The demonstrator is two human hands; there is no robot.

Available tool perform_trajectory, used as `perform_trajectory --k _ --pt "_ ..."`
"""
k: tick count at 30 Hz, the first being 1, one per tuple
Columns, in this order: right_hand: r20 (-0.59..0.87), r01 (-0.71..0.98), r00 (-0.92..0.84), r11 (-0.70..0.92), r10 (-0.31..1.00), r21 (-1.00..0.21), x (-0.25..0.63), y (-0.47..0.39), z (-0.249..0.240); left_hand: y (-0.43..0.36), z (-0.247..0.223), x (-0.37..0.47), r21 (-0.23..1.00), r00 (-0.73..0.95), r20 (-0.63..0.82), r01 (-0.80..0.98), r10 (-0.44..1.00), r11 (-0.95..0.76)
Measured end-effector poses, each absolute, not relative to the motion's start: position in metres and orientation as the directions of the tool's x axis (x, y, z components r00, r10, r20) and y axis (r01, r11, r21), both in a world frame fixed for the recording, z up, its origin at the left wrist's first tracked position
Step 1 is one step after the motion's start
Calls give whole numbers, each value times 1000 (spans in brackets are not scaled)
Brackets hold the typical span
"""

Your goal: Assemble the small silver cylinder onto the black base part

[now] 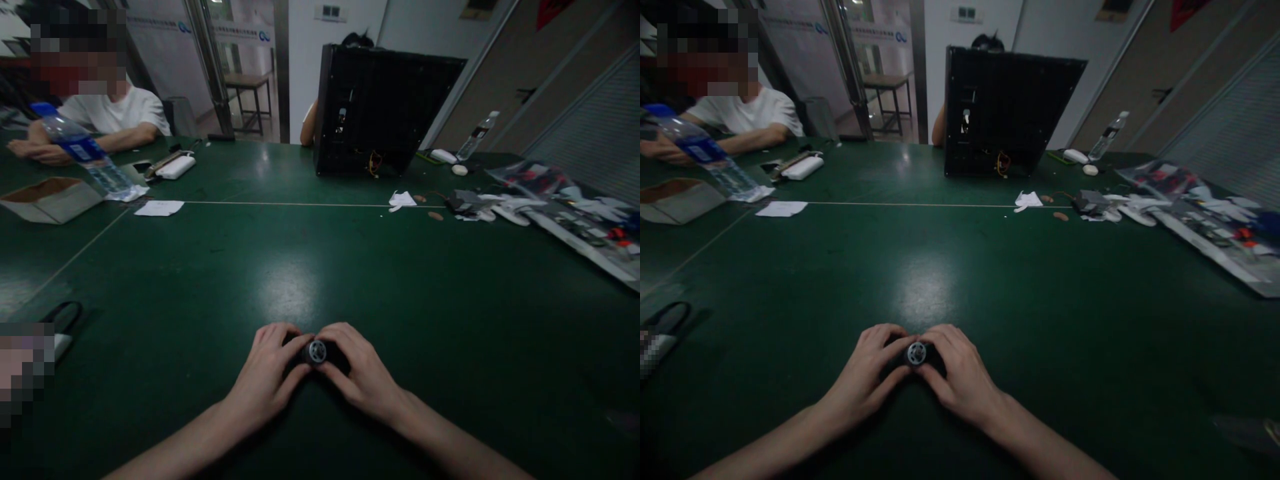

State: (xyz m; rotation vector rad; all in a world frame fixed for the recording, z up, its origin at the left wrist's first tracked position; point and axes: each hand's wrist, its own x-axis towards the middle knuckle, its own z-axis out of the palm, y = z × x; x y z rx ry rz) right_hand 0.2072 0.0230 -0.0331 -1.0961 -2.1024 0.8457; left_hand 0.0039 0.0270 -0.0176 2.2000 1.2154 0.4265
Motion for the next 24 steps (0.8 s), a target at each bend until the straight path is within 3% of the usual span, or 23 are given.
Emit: perform_trajectory --k 10,24 --pt "166 494 -510 445 844 -747 208 23 -32 27 -26 4 677 521 42 613 852 -407" --pt "123 554 -517 441 847 -706 212 26 -31 26 -29 3 645 479 84 642 874 -414"
